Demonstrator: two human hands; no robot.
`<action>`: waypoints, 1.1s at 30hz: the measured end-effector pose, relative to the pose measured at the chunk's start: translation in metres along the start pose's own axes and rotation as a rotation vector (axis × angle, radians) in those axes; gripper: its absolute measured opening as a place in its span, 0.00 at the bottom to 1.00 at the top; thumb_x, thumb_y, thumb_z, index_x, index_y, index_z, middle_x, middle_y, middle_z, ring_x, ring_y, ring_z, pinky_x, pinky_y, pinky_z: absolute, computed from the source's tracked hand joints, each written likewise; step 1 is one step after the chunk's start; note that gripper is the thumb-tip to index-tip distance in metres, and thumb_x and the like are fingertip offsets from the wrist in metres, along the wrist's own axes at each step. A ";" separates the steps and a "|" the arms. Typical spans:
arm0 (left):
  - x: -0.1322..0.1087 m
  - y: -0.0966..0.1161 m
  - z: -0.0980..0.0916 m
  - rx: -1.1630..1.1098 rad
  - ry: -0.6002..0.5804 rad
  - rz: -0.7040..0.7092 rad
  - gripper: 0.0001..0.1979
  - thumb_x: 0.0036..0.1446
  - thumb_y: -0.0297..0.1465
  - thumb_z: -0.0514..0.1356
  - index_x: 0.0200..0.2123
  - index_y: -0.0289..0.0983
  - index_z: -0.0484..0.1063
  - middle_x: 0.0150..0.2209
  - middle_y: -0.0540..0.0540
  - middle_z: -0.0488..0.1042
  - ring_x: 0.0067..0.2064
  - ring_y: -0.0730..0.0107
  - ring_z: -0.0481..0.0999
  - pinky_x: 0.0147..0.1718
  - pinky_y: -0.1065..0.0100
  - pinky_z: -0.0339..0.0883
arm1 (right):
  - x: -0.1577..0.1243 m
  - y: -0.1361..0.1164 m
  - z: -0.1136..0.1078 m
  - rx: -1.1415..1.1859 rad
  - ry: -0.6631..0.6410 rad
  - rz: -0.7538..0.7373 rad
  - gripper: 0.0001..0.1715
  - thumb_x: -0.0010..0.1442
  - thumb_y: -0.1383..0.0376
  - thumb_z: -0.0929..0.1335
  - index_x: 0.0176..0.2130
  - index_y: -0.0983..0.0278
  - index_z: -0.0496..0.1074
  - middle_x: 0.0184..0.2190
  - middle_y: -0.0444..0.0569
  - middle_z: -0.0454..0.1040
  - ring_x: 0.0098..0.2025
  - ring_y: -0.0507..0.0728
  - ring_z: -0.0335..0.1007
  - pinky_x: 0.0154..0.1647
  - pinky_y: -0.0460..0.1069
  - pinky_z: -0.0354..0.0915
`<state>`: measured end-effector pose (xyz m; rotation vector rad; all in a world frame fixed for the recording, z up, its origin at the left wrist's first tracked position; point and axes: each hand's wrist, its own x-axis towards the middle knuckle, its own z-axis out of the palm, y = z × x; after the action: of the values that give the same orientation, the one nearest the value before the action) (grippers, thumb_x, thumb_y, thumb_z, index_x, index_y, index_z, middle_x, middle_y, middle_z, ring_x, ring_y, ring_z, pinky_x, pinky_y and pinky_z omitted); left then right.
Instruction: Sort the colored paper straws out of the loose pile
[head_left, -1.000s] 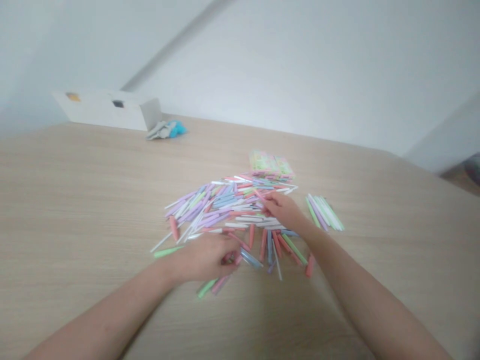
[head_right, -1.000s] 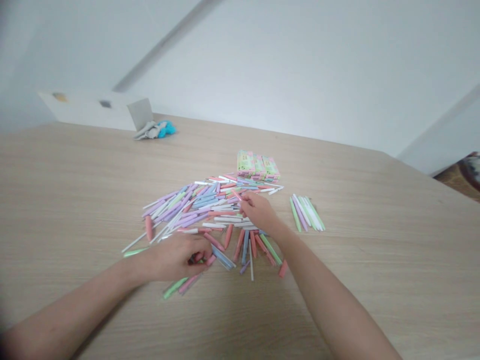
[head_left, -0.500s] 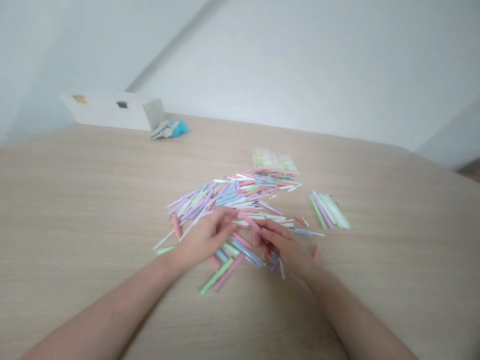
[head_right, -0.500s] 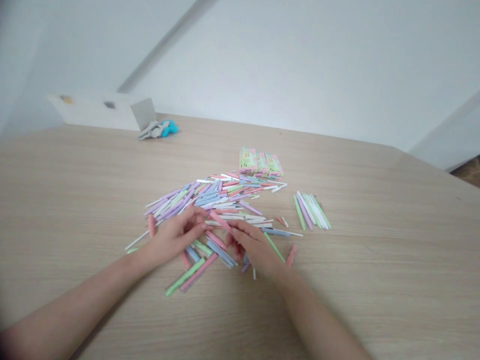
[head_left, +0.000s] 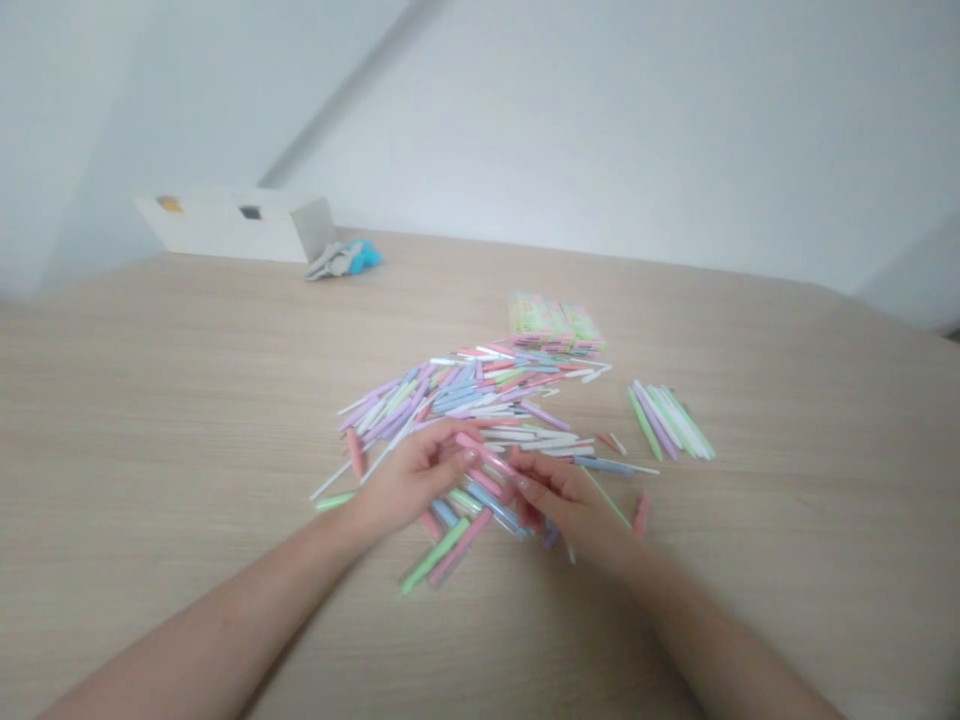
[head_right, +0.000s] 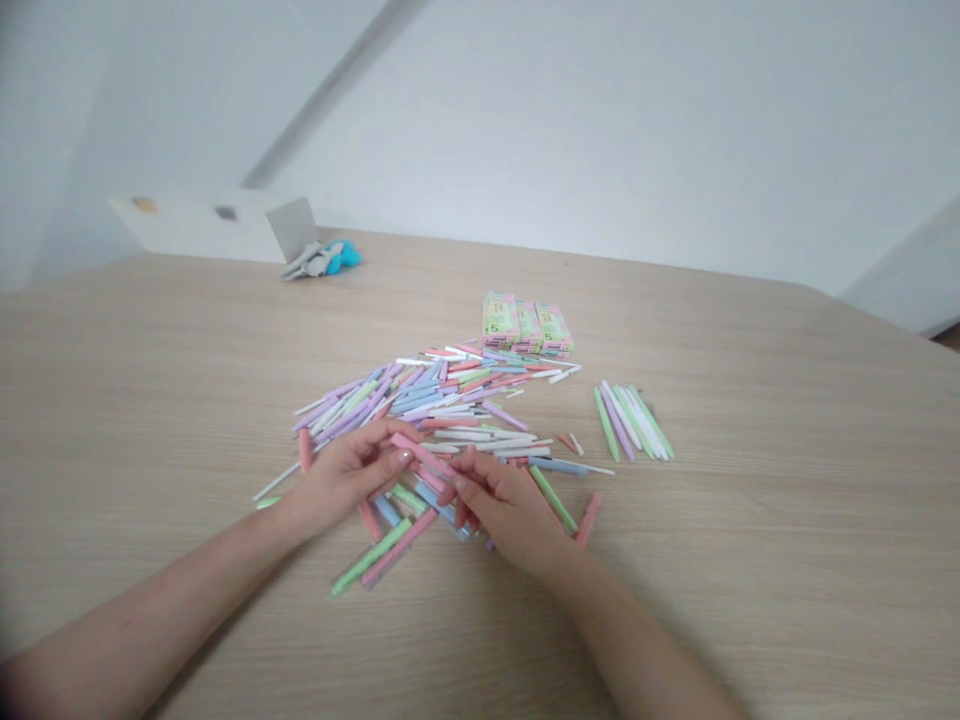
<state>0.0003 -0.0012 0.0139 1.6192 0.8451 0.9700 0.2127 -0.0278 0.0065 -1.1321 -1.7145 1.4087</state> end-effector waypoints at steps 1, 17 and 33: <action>0.000 0.000 0.000 -0.011 0.005 -0.009 0.12 0.59 0.36 0.56 0.42 0.35 0.69 0.36 0.44 0.72 0.38 0.67 0.71 0.36 0.69 0.65 | 0.000 -0.002 0.000 -0.014 -0.010 0.003 0.14 0.63 0.57 0.61 0.37 0.64 0.70 0.23 0.42 0.67 0.23 0.49 0.61 0.22 0.43 0.57; 0.001 0.002 0.001 -0.091 0.033 -0.084 0.19 0.63 0.40 0.49 0.49 0.33 0.68 0.14 0.57 0.56 0.16 0.80 0.52 0.16 0.76 0.45 | -0.004 -0.010 0.005 -0.116 -0.069 -0.116 0.14 0.63 0.65 0.62 0.45 0.61 0.73 0.31 0.45 0.70 0.34 0.52 0.65 0.36 0.46 0.61; -0.004 -0.002 0.006 -0.043 0.155 0.046 0.14 0.62 0.36 0.54 0.47 0.36 0.63 0.20 0.56 0.64 0.18 0.82 0.58 0.17 0.78 0.53 | -0.006 -0.021 0.008 -0.271 0.006 0.046 0.12 0.62 0.66 0.60 0.31 0.65 0.71 0.22 0.41 0.68 0.24 0.49 0.61 0.26 0.43 0.55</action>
<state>0.0042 -0.0065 0.0104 1.5472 0.8883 1.1496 0.2032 -0.0376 0.0255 -1.3247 -1.9285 1.2230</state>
